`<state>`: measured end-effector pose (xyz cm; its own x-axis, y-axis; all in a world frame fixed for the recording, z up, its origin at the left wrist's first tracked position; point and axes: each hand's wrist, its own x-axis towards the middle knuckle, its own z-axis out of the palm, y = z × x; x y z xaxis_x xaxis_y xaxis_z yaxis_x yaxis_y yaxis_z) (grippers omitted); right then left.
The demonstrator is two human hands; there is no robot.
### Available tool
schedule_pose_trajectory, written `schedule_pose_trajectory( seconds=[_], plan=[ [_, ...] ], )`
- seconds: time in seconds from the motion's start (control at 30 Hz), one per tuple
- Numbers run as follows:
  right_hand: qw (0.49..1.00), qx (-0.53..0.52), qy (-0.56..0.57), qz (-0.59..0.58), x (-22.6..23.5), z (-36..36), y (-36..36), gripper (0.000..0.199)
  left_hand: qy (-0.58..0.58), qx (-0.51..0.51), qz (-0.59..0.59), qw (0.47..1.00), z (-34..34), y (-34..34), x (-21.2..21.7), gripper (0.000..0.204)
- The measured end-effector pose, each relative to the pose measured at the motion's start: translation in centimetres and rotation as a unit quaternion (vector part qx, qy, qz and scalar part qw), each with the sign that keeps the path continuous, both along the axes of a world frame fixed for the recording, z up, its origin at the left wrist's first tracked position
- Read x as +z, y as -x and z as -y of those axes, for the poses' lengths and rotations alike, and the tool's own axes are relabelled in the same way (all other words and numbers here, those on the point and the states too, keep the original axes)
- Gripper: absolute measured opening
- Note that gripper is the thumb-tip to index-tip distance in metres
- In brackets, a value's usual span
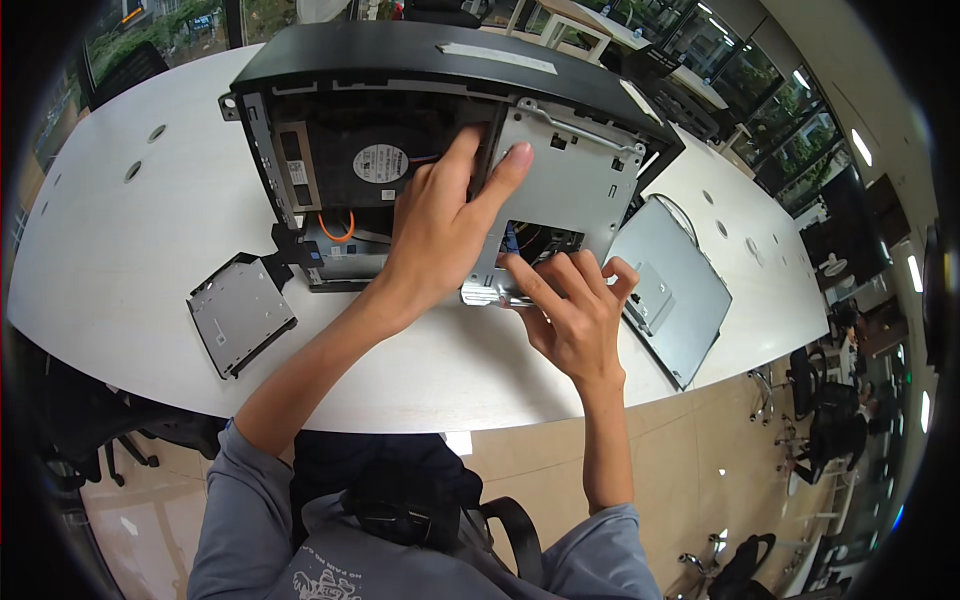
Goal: Install RAM, optical drive, and reassemble computer case, then connect cables.
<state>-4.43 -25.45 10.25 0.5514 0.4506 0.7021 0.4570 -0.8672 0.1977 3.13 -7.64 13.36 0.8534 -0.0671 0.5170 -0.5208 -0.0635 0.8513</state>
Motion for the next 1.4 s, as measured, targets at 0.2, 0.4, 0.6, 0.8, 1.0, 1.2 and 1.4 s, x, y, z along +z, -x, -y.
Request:
schedule_pose_trajectory(
  seconds=[0.2,0.4,0.6,0.8,1.0,1.2,1.4],
  plan=[
    [0.999,-0.022,-0.013,0.027,-0.4,0.3,-0.6,0.047,-0.015,0.015,-0.006,1.0,0.5,-0.1,0.3,0.052],
    [0.994,-0.043,-0.019,0.1,-1.0,0.5,-1.6,0.056,-0.067,0.07,-0.003,0.995,0.8,-0.2,0.6,0.056],
    [0.988,-0.031,-0.123,0.085,-1.4,1.5,-2.0,0.052,-0.067,0.102,0.019,0.992,1.0,0.1,1.2,0.052],
    [0.934,0.088,-0.344,0.036,-2.8,4.7,-3.9,0.145,-0.094,0.158,0.058,0.981,1.2,-0.2,1.2,0.048],
    [0.758,0.225,-0.55,-0.269,-1.7,7.3,-8.8,0.123,-0.103,0.18,0.08,0.975,1.5,-0.3,1.3,0.044],
    [0.702,0.21,-0.524,-0.434,-2.1,7.2,-10.1,0.088,-0.106,0.19,0.085,0.972,1.8,-0.6,1.1,0.044],
    [0.693,0.238,-0.545,-0.408,-3.1,7.1,-10.2,0.078,-0.115,0.232,0.127,0.957,2.2,-1.0,0.6,0.045]
  ],
)
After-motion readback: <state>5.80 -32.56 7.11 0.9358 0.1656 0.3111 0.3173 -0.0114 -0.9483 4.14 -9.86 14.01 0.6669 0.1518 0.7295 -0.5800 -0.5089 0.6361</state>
